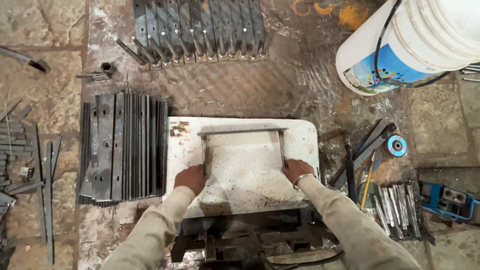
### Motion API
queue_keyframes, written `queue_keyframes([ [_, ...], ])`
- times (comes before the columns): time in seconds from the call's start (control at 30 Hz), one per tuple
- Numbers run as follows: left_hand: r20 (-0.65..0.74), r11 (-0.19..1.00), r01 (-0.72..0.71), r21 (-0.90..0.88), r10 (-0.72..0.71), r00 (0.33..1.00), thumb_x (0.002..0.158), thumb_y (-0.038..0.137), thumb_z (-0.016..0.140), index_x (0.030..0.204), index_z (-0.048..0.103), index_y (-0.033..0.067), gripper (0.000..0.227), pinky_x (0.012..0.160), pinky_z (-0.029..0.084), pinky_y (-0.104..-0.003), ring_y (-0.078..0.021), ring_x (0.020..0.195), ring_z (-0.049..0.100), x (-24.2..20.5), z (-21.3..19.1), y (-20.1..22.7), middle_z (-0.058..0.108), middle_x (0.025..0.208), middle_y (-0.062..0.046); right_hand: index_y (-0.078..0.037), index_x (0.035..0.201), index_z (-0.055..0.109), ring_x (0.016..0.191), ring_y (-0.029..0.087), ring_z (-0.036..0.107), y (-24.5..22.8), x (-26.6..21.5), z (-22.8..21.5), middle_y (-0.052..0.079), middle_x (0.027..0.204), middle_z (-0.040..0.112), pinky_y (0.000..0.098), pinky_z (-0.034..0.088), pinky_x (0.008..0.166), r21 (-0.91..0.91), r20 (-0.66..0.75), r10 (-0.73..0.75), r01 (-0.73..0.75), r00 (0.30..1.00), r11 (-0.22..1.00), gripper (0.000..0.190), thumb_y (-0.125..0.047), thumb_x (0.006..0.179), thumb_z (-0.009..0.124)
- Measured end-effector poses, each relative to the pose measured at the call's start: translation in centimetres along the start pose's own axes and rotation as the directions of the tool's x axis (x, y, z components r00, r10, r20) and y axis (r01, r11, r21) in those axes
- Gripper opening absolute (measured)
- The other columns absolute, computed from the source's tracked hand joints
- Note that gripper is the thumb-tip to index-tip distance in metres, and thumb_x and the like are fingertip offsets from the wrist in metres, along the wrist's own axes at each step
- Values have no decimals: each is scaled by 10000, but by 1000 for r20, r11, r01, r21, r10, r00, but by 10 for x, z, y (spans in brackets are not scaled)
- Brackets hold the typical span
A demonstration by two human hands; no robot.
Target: The recorder uses a welding tool to join metal bars and frame components on a workshop table.
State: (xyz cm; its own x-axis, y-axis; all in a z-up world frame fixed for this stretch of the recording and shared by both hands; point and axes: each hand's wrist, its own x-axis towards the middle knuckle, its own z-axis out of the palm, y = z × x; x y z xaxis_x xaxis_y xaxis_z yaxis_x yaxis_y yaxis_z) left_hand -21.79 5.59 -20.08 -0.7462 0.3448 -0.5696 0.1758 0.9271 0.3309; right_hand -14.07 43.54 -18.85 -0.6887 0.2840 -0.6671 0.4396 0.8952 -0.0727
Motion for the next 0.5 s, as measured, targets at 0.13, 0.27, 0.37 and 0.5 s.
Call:
queue_keyframes([
  [0.13, 21, 999, -39, -5, 39, 999, 958, 338, 607, 1099, 677, 112, 275, 855, 546, -507, -383, 995, 702, -4, 0, 17, 727, 1062, -152, -157, 1130, 737, 1056, 341, 705, 29, -6, 12, 117, 1109, 753, 479, 545, 916, -49, 46, 23, -20, 999, 999, 380, -469, 944, 623],
  [0.27, -52, 999, -44, -17, 43, 998, 972, 259, 561, 1107, 676, 116, 228, 842, 556, -514, -388, 992, 710, 20, 3, 17, 741, 1068, -146, -133, 1118, 750, 1071, 349, 699, 28, -4, 9, 140, 1129, 749, 478, 547, 921, -2, 36, 45, -45, 998, 999, 415, -484, 920, 650],
  [0.37, -31, 1000, -9, -21, 8, 999, 966, 292, 576, 1114, 691, 131, 247, 850, 559, -512, -385, 1006, 710, 30, -9, 17, 746, 1087, -143, -128, 1110, 758, 1057, 351, 703, 31, 2, 4, 143, 1116, 754, 473, 549, 918, 66, 17, 29, -30, 999, 997, 422, -484, 899, 677],
  [0.5, 81, 998, 52, -47, -48, 996, 931, 458, 636, 1113, 725, 176, 347, 884, 552, -499, -364, 1051, 698, 32, -22, 14, 744, 1120, -121, -109, 1077, 763, 1002, 337, 727, 55, 16, 15, 139, 1060, 766, 451, 564, 900, 159, 27, -16, 11, 1000, 987, 459, -499, 834, 760],
])
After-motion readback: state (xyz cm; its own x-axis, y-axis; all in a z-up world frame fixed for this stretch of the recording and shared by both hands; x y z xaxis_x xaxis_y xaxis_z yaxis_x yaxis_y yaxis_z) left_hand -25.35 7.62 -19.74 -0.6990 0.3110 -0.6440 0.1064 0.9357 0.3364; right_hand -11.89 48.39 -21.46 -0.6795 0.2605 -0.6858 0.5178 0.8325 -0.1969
